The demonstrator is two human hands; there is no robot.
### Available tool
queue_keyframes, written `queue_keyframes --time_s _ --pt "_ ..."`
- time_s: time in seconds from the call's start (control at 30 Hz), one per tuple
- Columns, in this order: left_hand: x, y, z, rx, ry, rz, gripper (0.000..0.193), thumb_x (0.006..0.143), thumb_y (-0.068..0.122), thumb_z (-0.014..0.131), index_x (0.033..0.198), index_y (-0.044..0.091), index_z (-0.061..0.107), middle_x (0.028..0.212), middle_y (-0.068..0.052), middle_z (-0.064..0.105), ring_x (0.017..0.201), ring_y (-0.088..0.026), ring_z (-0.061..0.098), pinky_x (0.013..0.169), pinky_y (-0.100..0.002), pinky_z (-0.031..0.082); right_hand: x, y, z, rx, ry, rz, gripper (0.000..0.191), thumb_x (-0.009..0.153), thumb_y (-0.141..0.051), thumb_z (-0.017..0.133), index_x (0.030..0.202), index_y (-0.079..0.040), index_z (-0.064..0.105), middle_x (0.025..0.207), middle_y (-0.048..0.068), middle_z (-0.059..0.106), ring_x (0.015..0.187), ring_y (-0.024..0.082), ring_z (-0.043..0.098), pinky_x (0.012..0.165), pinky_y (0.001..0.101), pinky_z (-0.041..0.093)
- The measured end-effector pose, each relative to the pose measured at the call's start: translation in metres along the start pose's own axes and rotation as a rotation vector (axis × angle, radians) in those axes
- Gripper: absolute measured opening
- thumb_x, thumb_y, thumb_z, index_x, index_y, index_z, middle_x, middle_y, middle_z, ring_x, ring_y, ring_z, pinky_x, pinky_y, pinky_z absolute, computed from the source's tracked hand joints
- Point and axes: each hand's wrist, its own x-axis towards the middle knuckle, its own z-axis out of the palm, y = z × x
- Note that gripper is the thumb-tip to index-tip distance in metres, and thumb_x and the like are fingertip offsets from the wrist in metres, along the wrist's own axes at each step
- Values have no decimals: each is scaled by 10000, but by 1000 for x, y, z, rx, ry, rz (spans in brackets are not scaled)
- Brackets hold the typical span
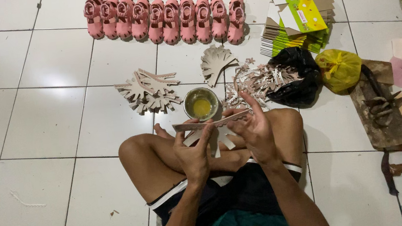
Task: The person sits on the floor and assembles pink shoe components by hand. They repeatedly pick up a white sole piece and a pink upper piece, align them, and press them together. A metal bowl with yellow liquid is nearby but not used in the visible steps.
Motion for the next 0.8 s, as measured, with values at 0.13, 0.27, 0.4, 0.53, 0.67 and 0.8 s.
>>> queue_keyframes --time_s 0.13,0.27,0.4,0.53,0.67,0.8 --pt "1 -3 2 -28 -58 -23 423 891 59 758 1259 -23 567 1092 -166 762 1004 -201 750 857 -261 608 -2 3 7 -180 57 -77 846 866 -56 797 1564 39 328 1017 153 746 920 169 743 790 253 616" --pt "1 -6 1 -75 -55 -13 415 900 36 758 1264 -34 573 1091 -165 742 998 -189 740 849 -247 609 -3 4 6 -106 35 -134 851 861 -41 783 1555 22 295 1041 106 752 916 141 740 772 231 613" --pt "0 -4 1 -38 -100 14 374 924 26 763 1245 -50 584 1065 -177 752 999 -181 746 844 -238 609 -5 8 7 -137 55 -107 801 877 -5 782 1545 30 342 969 136 760 825 142 721 694 219 575" --pt "2 -1 3 -49 -95 -72 400 908 45 757 1257 -49 587 1059 -164 763 956 -174 747 801 -238 597 -7 10 10 -110 90 -129 739 877 1 782 1491 40 373 965 144 759 865 156 745 752 227 606" --pt "7 -1 -1 -54 -154 -30 368 923 84 752 1243 -48 628 1082 -137 762 986 -145 733 851 -234 590 -11 10 11 -82 134 -120 734 859 -8 777 1471 30 373 965 129 760 880 148 760 757 216 615" --pt "8 -3 -7 -16 -146 -54 266 991 172 718 1115 -64 736 1030 -121 791 893 -131 700 811 -237 574 -12 12 9 -87 121 -157 738 875 -4 786 1489 38 379 966 128 760 843 122 727 714 200 586"
